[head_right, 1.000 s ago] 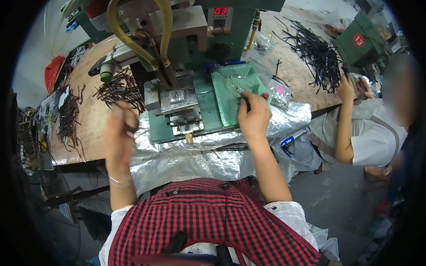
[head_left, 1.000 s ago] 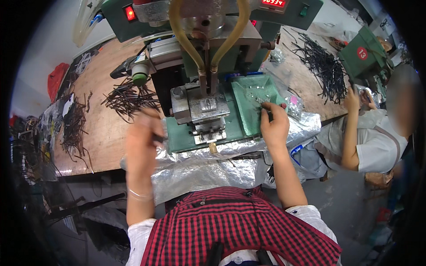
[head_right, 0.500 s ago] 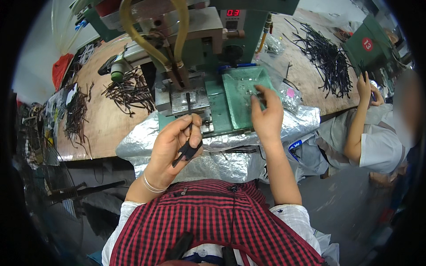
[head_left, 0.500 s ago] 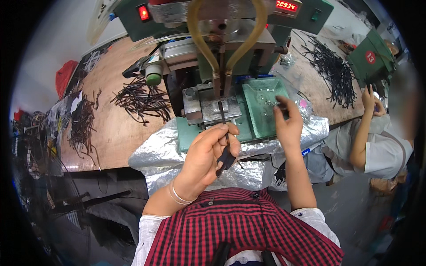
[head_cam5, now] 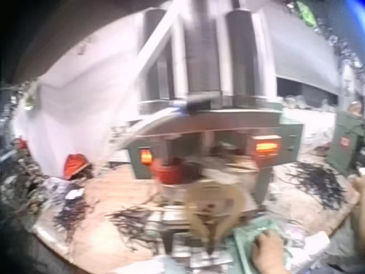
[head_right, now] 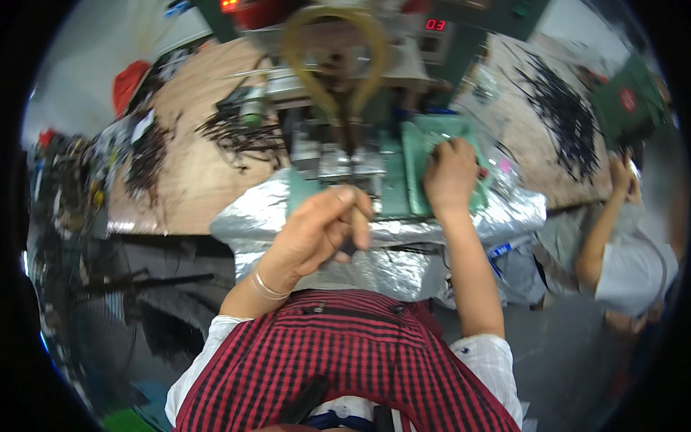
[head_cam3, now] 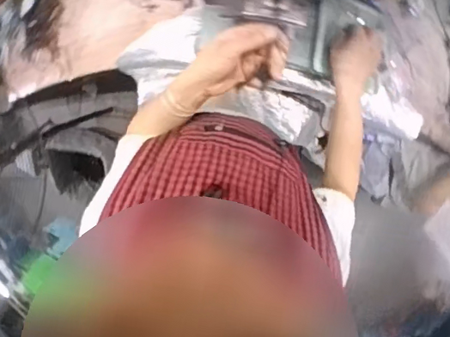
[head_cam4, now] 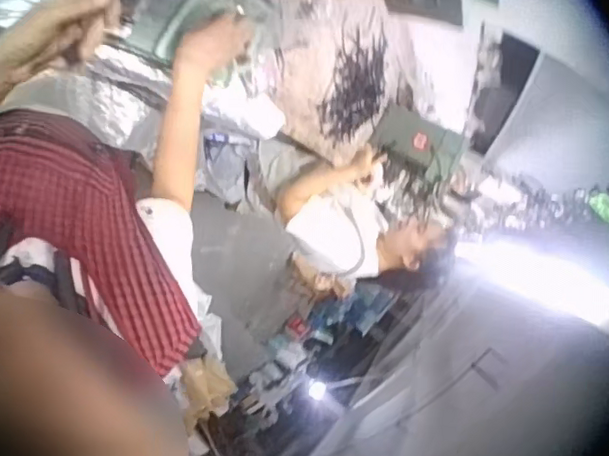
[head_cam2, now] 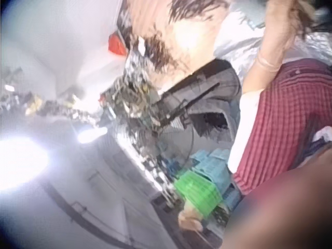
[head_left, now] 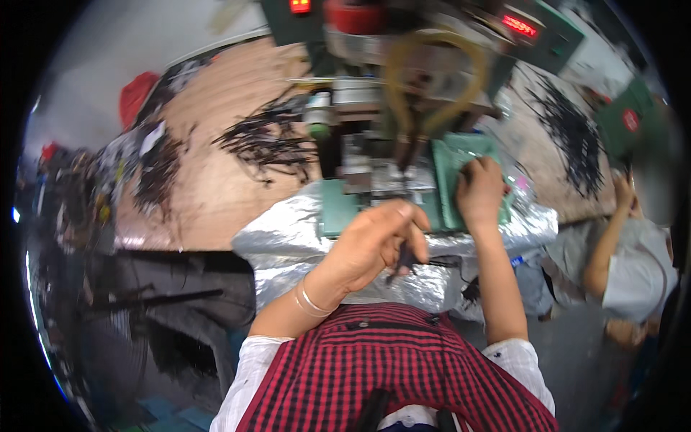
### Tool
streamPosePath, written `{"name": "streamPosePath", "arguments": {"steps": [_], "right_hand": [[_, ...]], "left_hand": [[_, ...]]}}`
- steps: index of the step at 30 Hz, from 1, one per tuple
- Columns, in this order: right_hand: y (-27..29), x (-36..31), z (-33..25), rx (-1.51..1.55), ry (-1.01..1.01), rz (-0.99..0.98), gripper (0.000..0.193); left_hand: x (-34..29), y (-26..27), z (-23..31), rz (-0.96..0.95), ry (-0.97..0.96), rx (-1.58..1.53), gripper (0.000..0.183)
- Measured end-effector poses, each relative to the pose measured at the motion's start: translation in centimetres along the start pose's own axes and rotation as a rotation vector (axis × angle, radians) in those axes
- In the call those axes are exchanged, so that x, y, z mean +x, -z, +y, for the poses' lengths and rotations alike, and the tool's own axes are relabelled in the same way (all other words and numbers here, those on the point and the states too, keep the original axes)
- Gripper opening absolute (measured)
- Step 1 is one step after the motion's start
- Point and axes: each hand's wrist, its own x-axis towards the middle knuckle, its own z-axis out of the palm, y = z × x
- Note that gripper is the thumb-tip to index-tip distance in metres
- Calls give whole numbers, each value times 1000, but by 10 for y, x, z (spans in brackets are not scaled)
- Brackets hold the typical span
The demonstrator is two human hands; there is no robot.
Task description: The person repeatedly picks a black wire and a small metallic component, places them into a green press machine, and operates the lever to crimp the component onto the wire. Finished units are placed into a green tray on the table.
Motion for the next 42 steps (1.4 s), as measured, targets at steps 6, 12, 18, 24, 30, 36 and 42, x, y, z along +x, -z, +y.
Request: {"name": "streamPosePath", "arguments": {"steps": [6,12,18,24,30,36,42], "right_hand": [[19,-34,14,475,-304,93,9],[26,-17,-22,524,-125,144,12],[19,-41,7,501,-269,129,16],[57,-58,6,567,-243,174,15],[56,4,-73,772,148,159,15],[27,-5,-107,1164,-202,168,38],[41,0,-117,1347,-154,51,48]], "left_hand": [[-54,70,23,731,-922,1227,11],[-8,174,51,781,-781,1983,10],[31,250,36,869,-796,2100,20],[14,231,52,958,-911,1631,12],[29,193,52,752,-934,599,11],[12,141,17,792,-950,441,15],[-9,29,76,333,-1504,930,6]]}}
